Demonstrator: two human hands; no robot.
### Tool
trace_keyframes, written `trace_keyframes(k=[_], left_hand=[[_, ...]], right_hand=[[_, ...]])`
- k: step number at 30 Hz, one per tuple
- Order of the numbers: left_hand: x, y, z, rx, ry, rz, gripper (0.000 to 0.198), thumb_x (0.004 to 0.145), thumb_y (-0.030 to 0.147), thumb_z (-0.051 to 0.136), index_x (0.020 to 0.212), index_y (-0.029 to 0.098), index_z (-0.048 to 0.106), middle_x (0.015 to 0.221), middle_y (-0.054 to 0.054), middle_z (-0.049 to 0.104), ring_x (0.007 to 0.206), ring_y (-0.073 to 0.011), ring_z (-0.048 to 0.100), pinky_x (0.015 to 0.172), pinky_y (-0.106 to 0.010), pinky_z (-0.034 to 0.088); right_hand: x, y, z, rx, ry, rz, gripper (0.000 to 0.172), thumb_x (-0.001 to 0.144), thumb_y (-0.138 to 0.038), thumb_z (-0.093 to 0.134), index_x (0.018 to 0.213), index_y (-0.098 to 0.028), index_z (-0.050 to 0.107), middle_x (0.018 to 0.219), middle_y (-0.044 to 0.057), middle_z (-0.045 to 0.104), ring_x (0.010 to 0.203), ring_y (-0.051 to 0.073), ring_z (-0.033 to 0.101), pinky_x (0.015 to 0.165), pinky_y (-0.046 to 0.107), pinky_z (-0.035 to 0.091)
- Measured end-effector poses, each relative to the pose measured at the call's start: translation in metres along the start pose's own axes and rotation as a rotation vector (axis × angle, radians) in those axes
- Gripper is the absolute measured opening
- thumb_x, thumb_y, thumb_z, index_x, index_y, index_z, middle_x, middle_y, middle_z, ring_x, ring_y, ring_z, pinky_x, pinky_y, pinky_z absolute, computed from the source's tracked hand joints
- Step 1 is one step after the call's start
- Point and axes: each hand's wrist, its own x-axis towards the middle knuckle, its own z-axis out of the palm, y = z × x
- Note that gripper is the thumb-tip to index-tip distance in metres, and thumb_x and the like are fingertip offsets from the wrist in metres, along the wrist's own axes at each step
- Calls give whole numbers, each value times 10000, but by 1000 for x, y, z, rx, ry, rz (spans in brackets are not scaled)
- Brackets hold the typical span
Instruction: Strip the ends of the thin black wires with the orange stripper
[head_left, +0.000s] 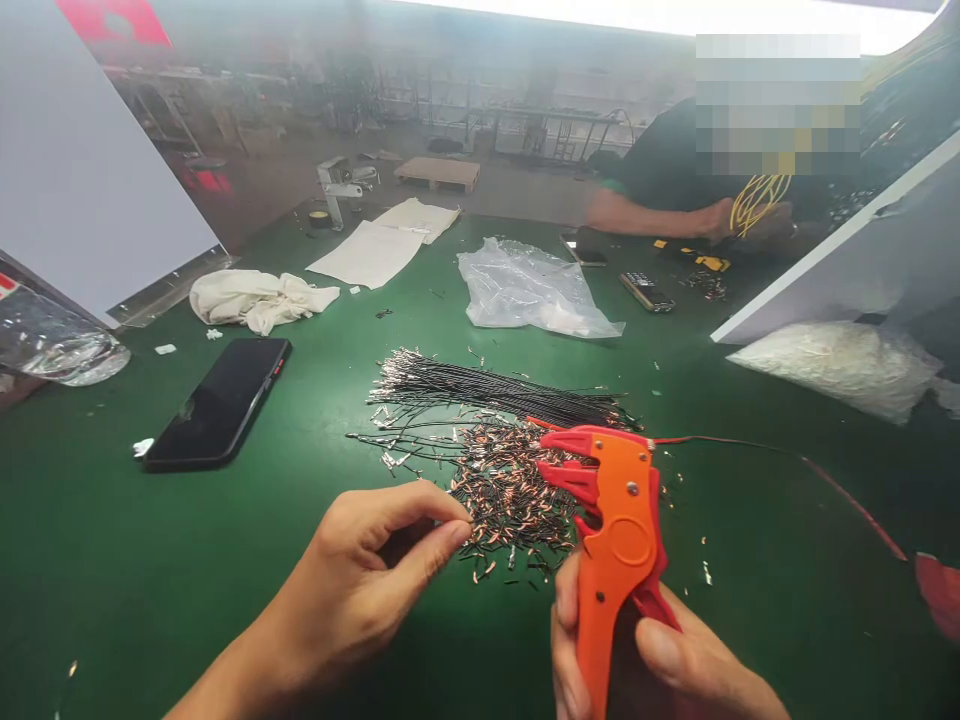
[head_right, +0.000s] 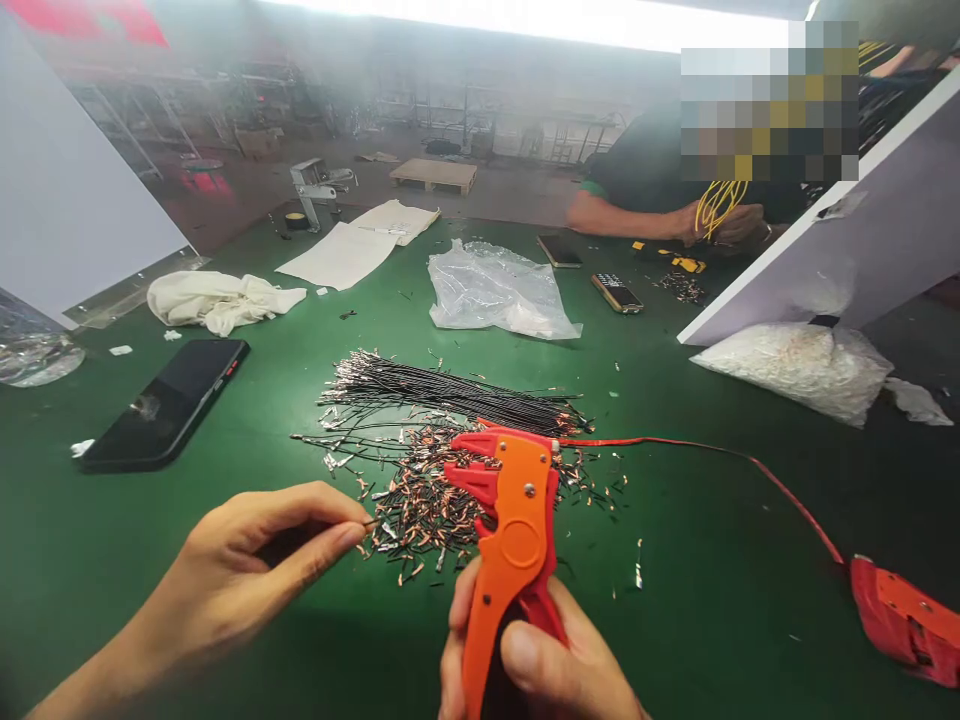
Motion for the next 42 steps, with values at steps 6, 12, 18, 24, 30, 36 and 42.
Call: trace_keyframes(k=[6,12,18,24,30,36,42], left_hand=[[2,-2,7,85,57,123,132,846,100,600,768,171,679,604,37,621,512,-57,528,466,-142,394],[-3,-9,26,254,10,314,136,871,63,576,820,163,654,598,28,542,557,-88,461,515,-207,370],[-11,-12,39,376,-13,415,153,872,20,564,908,154,627,639,0,565,588,-123,409,538,-251,338],[-15,-12,44,391,-5,439,157,873,26,563,944,156,616,642,-1,575,582,-130,419,530,-255,339],[-17,-13,47,343,8,475,183,876,24,551,989,159,601,641,9,556,555,-121,433,513,-253,324],[-22,-7,49,339,9,508,214,863,-15,519,987,145,586,560,59,431,469,-111,322,452,-270,242],[-23,-4,51,443,5,611,157,872,13,493,968,105,576,528,47,510,427,-109,394,425,-273,265]], right_hand=[[5,6,4,-243,246,-279,283,808,-403,742,996,-241,606,806,17,689,757,197,633,700,337,522],[13,-2,5,-466,483,-502,183,807,-314,750,965,-289,662,948,-5,685,860,186,626,779,297,520],[18,-1,0,-539,465,-509,145,804,-258,726,922,-250,644,849,-10,662,769,158,609,701,260,519],[20,-3,6,-631,552,-412,157,730,-276,721,841,-217,627,778,3,649,714,167,600,661,286,519],[23,0,8,-632,529,-300,218,669,-281,705,853,-203,617,749,13,655,699,184,610,675,328,520],[24,7,6,-642,509,-293,189,655,-230,630,839,-202,598,720,-6,607,657,163,563,653,321,485],[25,-1,6,-538,547,-263,227,610,-243,664,821,-214,585,675,-21,603,627,158,544,617,307,469]])
